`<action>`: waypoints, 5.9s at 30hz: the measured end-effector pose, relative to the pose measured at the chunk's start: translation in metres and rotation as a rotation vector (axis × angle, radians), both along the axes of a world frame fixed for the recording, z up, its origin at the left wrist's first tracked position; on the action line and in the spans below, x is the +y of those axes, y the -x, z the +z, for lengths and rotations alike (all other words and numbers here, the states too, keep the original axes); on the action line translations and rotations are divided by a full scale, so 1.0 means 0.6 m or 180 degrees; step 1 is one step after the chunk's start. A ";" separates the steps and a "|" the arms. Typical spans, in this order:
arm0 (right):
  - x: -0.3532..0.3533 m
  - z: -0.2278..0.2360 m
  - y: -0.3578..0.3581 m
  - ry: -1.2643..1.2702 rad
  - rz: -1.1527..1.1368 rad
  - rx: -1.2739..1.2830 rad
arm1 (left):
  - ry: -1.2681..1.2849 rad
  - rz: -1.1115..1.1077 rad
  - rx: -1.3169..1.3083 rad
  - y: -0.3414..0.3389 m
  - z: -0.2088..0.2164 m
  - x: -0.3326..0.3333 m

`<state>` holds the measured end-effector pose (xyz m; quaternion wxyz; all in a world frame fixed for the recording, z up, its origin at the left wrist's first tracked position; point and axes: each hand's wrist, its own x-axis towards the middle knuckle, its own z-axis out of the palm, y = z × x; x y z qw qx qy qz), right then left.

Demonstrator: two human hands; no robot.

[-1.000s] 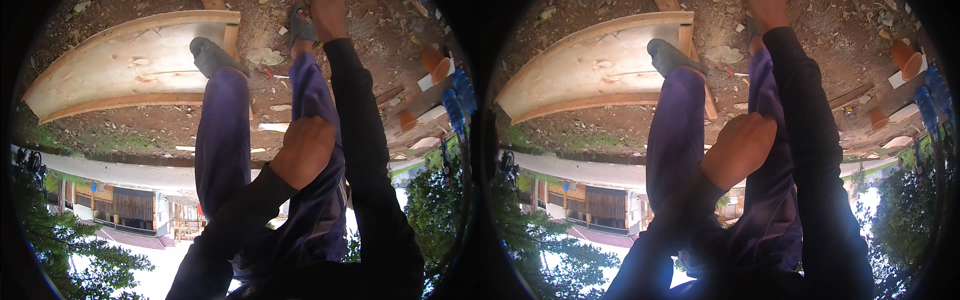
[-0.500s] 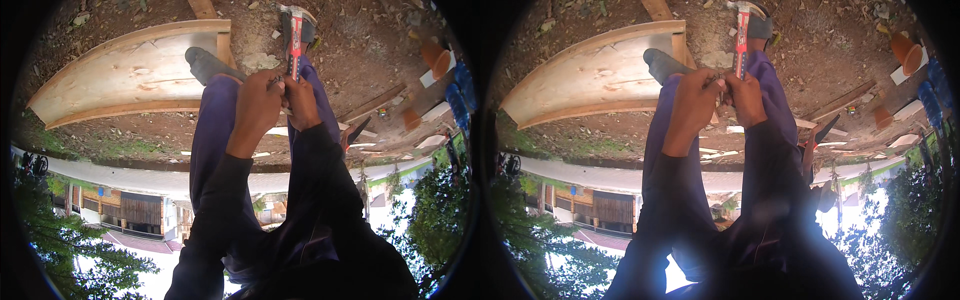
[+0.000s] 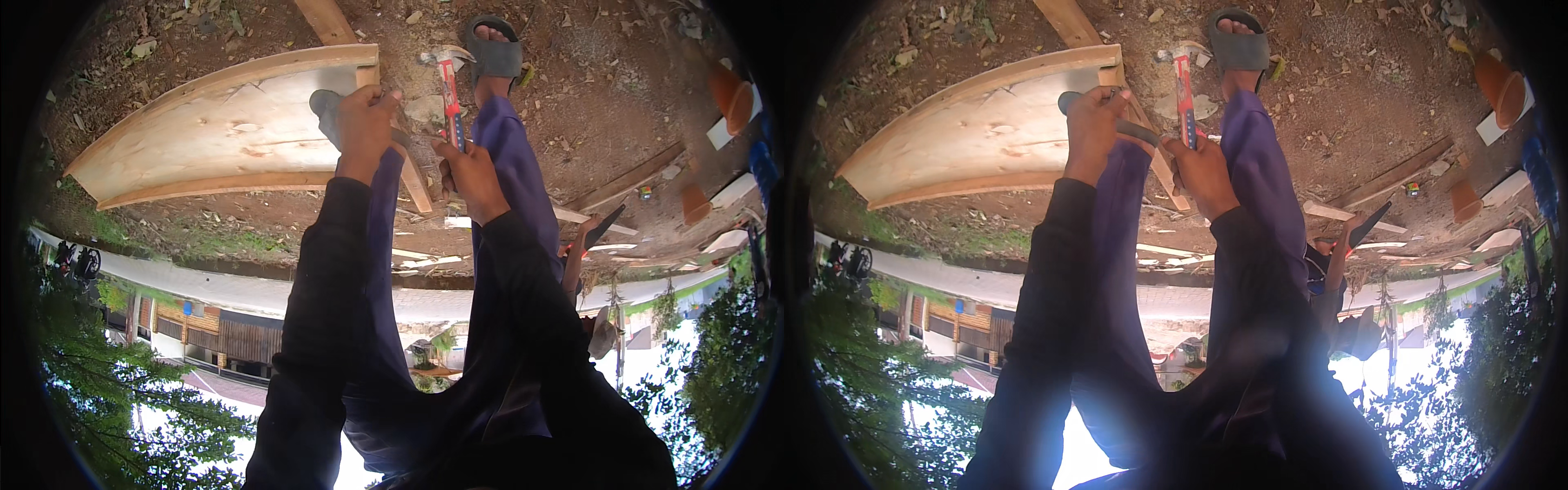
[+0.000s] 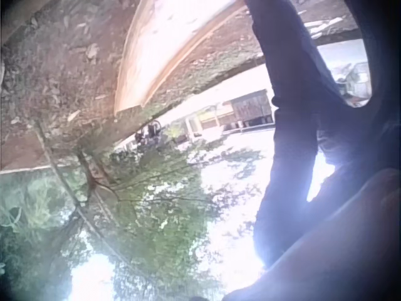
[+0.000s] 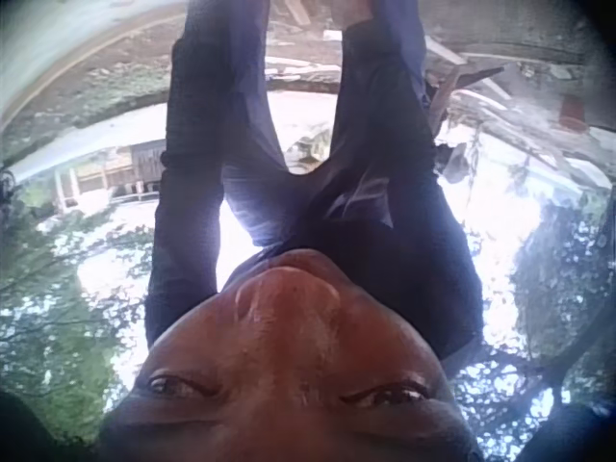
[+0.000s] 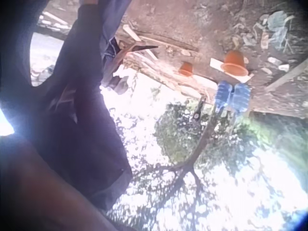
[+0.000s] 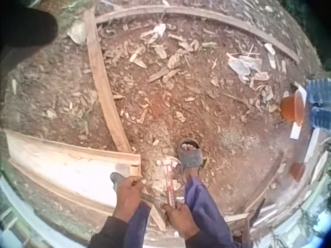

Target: The person assembles a wooden frame by hammering nails into wooden planks and a plywood sheet. They retrieve nails from a bucket, position the wood pieces, and secure them with a hammer. The person also adjusts the frame and uses a chisel to fit components.

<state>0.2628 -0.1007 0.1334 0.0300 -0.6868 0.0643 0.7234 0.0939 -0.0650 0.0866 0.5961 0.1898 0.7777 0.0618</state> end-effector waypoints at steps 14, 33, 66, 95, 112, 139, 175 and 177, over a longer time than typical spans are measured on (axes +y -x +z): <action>0.046 -0.070 -0.007 -0.0740 0.1251 0.0065 | -0.1230 -0.0910 -0.0106 0.162 -0.276 0.056; 0.175 -0.078 0.013 -0.2131 0.3660 -0.0087 | -0.1126 -0.1210 -0.0084 0.152 -0.274 0.044; 0.188 -0.058 0.030 -0.2667 0.3804 -0.0317 | -0.1309 -0.1249 0.0039 0.145 -0.271 0.030; 0.225 -0.027 0.069 -0.3166 0.3208 -0.1416 | -0.1443 -0.0945 -0.0050 0.144 -0.268 0.017; 0.151 -0.065 0.049 -0.3210 0.3969 -0.0660 | -0.0996 0.0750 0.0459 0.154 -0.106 -0.041; 0.209 0.019 0.063 -0.2821 0.3369 -0.1235 | -0.0282 0.0782 -0.1141 -0.099 0.412 -0.011; 0.090 -0.053 0.084 -0.2049 0.3894 -0.1125 | -0.0931 0.0913 0.0080 -0.061 0.287 -0.008; 0.080 -0.048 0.111 -0.2345 0.4252 -0.0451 | -0.0910 0.1163 0.0072 -0.054 0.279 -0.011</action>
